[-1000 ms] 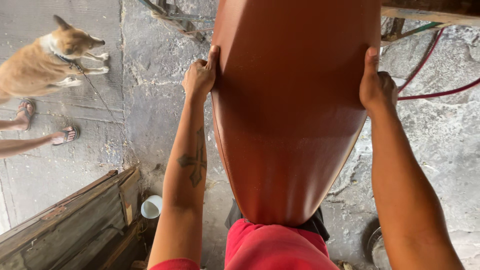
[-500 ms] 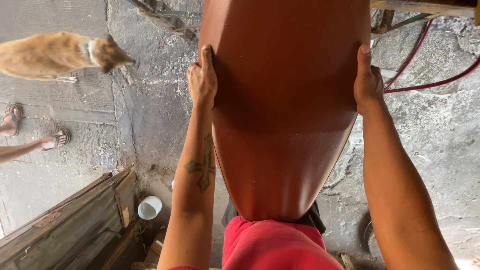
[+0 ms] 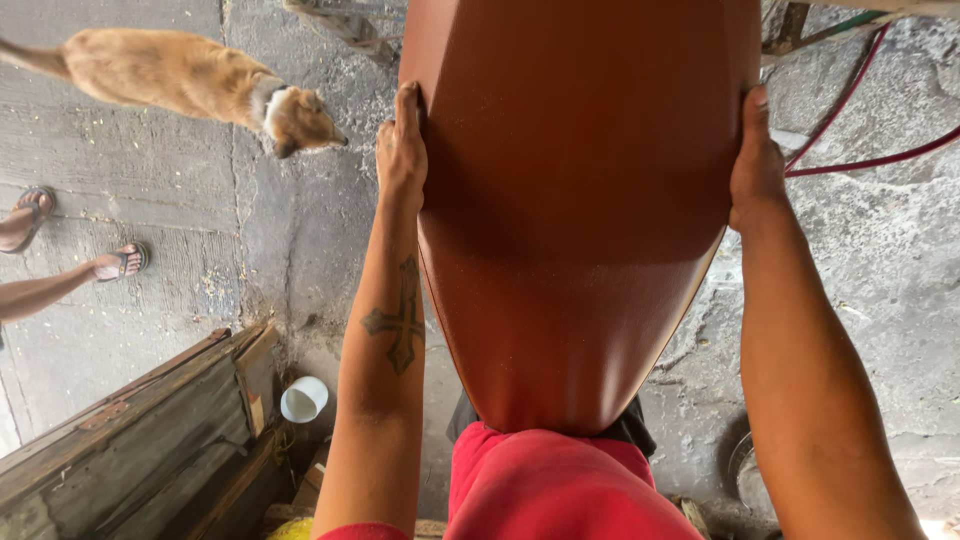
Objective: The person staples a brown fabric cover onto the underside of a seat using a pneumatic staple gun. They repeatedly flip the seat to check the fit and continue stapling along the edges.
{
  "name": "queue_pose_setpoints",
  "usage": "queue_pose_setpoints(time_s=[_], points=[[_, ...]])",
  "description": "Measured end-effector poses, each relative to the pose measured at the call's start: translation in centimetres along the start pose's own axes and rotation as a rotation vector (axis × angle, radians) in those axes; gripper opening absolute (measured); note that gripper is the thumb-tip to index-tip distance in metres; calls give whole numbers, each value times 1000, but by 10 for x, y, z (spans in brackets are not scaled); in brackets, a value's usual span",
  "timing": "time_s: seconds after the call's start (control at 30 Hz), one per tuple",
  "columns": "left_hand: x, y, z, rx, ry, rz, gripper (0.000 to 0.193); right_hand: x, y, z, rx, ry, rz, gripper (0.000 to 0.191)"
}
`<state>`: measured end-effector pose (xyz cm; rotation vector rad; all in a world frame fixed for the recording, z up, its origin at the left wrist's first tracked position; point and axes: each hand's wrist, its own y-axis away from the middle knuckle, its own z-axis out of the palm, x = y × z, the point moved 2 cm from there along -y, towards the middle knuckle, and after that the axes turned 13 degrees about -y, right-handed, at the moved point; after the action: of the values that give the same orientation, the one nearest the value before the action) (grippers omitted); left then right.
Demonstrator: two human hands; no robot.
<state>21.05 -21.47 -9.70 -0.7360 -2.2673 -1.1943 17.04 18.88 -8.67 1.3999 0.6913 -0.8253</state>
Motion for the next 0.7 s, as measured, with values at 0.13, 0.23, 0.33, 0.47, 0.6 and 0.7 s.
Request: queue_pose_setpoints(time_s=[0.13, 0.23, 0.33, 0.47, 0.6, 0.7], points=[[-6, -6, -1, -51, 179, -108, 98, 2, -3, -2, -22, -106, 13, 111], [-12, -12, 3, -100, 314, -123, 92, 4, -2, -4, -143, -199, -14, 91], [-18, -13, 6, -181, 428, -65, 91, 8, -4, -4, -215, -256, 24, 77], [-21, -15, 3, -313, 542, -6, 95, 5, -5, -5, -339, -337, 56, 71], [-23, -20, -20, -398, 188, -258, 88, -5, -8, -21, -324, -154, 250, 62], [-18, -22, -33, -390, 41, -198, 88, -15, -10, -32, -229, 109, 394, 53]])
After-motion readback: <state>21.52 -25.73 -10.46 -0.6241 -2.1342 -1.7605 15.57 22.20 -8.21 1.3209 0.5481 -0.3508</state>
